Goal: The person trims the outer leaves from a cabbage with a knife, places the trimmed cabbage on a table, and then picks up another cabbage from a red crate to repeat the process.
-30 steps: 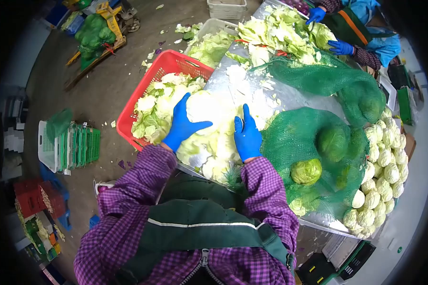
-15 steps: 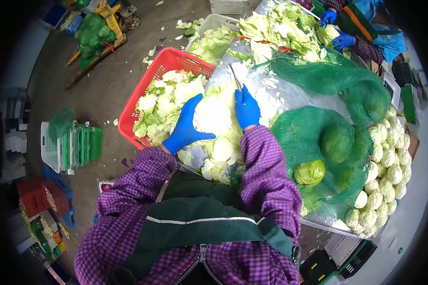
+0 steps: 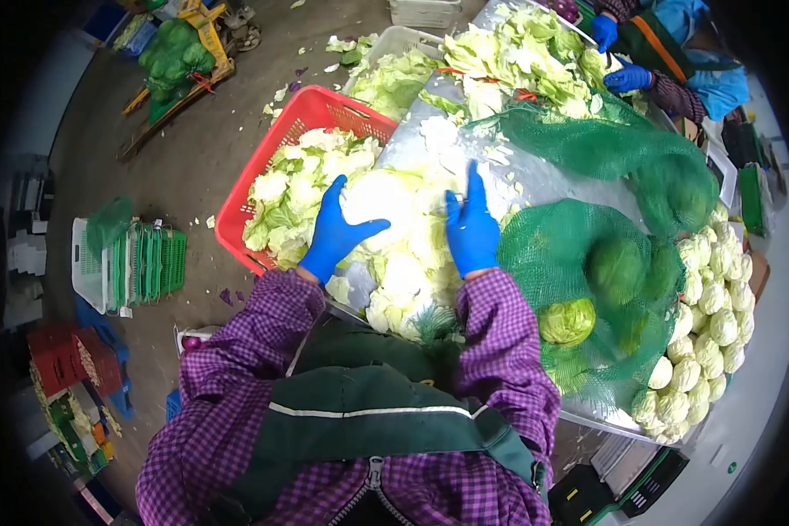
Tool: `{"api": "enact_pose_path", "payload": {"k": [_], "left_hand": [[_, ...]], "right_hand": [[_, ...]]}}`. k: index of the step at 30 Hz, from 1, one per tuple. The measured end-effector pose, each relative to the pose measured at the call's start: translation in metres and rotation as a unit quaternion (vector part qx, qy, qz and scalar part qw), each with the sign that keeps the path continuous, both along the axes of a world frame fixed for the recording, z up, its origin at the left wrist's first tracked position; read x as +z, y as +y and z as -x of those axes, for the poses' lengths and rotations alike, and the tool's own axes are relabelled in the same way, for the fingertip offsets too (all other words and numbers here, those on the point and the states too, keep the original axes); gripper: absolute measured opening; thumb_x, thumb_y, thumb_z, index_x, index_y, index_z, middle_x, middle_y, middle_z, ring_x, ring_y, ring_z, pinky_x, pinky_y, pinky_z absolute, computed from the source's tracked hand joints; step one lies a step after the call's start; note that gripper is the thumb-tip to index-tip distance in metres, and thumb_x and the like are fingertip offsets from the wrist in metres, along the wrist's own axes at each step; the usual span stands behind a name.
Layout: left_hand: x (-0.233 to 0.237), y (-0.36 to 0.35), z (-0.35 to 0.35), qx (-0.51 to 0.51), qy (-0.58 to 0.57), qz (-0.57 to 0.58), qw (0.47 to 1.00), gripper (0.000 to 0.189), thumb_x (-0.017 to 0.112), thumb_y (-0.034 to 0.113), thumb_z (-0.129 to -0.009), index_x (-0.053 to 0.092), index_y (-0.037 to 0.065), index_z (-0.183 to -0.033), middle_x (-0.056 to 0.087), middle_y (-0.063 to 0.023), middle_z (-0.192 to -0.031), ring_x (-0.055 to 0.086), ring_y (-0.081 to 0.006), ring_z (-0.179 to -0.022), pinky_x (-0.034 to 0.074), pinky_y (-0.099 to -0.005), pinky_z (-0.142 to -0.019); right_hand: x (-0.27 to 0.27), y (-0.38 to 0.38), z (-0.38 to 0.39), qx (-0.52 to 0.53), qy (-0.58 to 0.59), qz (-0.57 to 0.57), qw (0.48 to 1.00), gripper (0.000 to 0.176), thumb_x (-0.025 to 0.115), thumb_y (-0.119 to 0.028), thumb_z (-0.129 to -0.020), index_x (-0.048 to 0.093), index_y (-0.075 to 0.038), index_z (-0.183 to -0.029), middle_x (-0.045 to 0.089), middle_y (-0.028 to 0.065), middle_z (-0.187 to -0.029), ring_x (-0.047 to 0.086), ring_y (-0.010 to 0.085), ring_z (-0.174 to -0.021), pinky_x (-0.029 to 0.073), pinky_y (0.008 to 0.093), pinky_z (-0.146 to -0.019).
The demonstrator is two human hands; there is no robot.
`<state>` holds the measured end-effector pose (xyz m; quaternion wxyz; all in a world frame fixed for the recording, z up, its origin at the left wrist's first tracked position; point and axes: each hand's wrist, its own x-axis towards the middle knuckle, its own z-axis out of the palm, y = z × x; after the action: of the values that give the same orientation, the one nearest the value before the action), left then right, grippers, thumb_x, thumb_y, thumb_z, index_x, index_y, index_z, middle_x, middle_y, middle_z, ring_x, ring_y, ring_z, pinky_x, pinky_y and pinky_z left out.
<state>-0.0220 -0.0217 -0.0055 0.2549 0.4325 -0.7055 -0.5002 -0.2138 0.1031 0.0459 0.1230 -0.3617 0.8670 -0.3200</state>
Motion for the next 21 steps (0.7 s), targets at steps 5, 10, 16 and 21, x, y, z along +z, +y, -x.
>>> {"api": "enact_pose_path", "payload": {"k": [5, 10, 16, 21], "left_hand": [[-0.002, 0.008, 0.006, -0.036, 0.013, 0.163, 0.986, 0.106, 0.088, 0.031, -0.056, 0.029, -0.006, -0.136, 0.044, -0.0218, -0.128, 0.045, -0.0303, -0.120, 0.038, -0.0392, -0.101], [-0.003, 0.010, 0.015, -0.038, 0.043, 0.128, 0.990, 0.103, 0.087, 0.030, -0.056, 0.031, -0.006, -0.135, 0.041, -0.0218, -0.130, 0.043, -0.0326, -0.122, 0.037, -0.0397, -0.101], [-0.003, 0.009, 0.013, -0.034, 0.005, 0.173, 0.984, 0.102, 0.087, 0.032, -0.056, 0.033, -0.004, -0.134, 0.043, -0.0218, -0.129, 0.044, -0.0320, -0.121, 0.038, -0.0401, -0.100], [-0.006, 0.010, 0.013, -0.056, 0.031, 0.174, 0.983, 0.103, 0.087, 0.033, -0.056, 0.032, -0.004, -0.136, 0.040, -0.0213, -0.133, 0.042, -0.0321, -0.123, 0.036, -0.0401, -0.103]], "right_hand": [[0.005, -0.002, -0.028, 0.243, 0.003, 0.010, 0.970, 0.065, 0.050, -0.040, -0.091, 0.019, -0.025, -0.146, 0.036, 0.0262, -0.139, 0.063, 0.0415, -0.083, 0.053, 0.0444, -0.070], [0.004, -0.027, -0.026, 0.270, 0.029, -0.075, 0.959, 0.059, 0.047, -0.041, -0.092, 0.026, -0.024, -0.144, 0.036, 0.0275, -0.138, 0.064, 0.0409, -0.083, 0.054, 0.0436, -0.069], [0.003, -0.030, -0.012, 0.270, -0.036, -0.009, 0.962, 0.056, 0.045, -0.041, -0.092, 0.029, -0.025, -0.143, 0.040, 0.0227, -0.138, 0.064, 0.0378, -0.087, 0.052, 0.0427, -0.076], [0.015, -0.033, -0.014, 0.284, 0.048, -0.083, 0.954, 0.052, 0.044, -0.042, -0.093, 0.036, -0.020, -0.140, 0.052, 0.0194, -0.126, 0.064, 0.0362, -0.086, 0.051, 0.0425, -0.076]]}}
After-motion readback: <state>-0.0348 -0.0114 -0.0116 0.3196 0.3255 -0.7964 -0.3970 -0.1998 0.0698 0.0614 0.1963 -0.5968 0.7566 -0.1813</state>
